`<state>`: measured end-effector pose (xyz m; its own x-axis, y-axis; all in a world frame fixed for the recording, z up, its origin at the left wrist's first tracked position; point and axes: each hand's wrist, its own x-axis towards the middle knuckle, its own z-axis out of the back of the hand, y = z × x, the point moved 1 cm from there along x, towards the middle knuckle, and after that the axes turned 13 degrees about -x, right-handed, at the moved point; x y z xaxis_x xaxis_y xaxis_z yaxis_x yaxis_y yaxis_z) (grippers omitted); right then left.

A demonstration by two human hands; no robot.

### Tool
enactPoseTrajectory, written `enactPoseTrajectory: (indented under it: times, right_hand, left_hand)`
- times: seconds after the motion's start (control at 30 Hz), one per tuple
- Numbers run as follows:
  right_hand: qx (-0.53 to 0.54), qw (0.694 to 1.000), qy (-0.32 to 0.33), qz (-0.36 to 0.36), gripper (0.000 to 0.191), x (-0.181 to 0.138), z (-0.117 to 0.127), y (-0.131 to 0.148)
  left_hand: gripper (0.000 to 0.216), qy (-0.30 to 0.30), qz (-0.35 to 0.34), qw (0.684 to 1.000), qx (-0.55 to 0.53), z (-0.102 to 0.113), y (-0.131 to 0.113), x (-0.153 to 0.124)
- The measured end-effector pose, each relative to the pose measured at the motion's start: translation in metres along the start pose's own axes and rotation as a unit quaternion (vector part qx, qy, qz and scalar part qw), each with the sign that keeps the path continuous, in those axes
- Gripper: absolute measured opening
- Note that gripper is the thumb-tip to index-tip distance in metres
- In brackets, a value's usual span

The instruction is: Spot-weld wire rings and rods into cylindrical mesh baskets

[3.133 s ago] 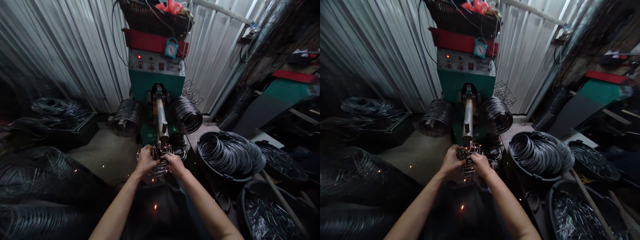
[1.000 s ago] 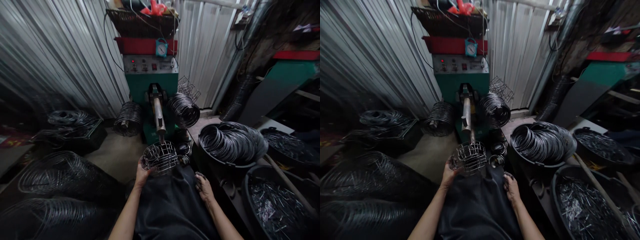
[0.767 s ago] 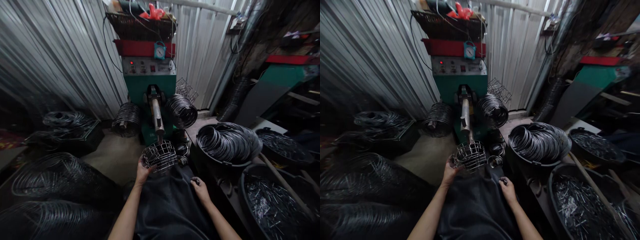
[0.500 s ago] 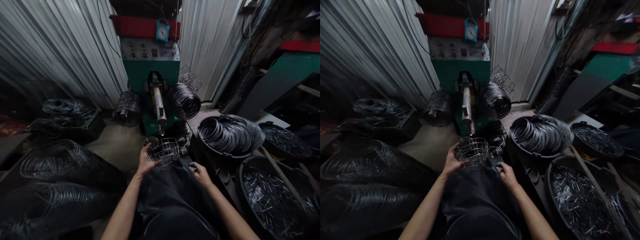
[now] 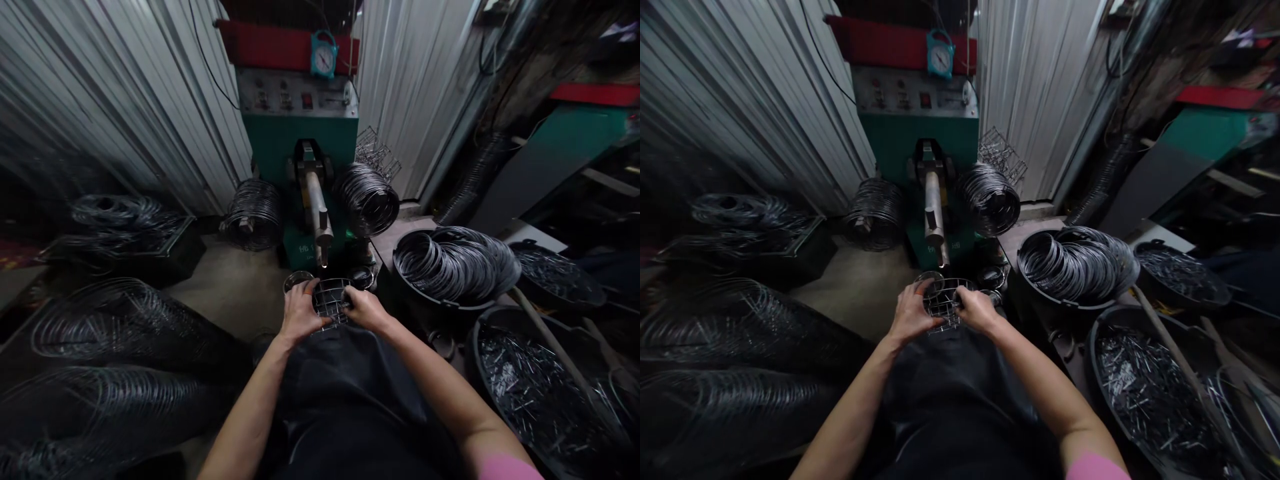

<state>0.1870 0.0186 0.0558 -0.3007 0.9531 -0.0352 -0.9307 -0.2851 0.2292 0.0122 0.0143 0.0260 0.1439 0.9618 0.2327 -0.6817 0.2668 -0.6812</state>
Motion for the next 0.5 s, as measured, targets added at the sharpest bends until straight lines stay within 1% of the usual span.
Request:
enactPoseTrajectory:
  times: [0.13,0.23,0.3,0.37,0.5]
  right_hand:
    - [0.127,0.989,-0.058,-0.055,0.007,-0.002,-0.02,-0.002]
    - [0.21,0.97,-0.101,-0.063,0.007,-0.005,-0.037,-0.004]
    - [0.257,0.961,-0.096,-0.044,0.011,-0.007,-0.045,-0.005]
    - [0.282,0.957,-0.071,-0.013,0.015,-0.008,-0.047,-0.008]
    - [0.25,0.965,-0.035,0.075,0.02,-0.008,-0.039,-0.015]
  left_hand:
    - [0.085,0.019,-0.005,1.0,0.011,-0.002,-0.003,-0.001]
    - [0.086,0.024,-0.002,1.0,0.01,-0.006,-0.003,-0.002]
    - [0.085,0.029,-0.004,1.0,0.011,-0.008,-0.003,-0.003]
    - [0.085,0.035,-0.006,0.999,0.009,-0.008,-0.003,-0.002]
    - [0.084,0.036,-0.005,0.999,-0.002,-0.004,-0.003,0.0]
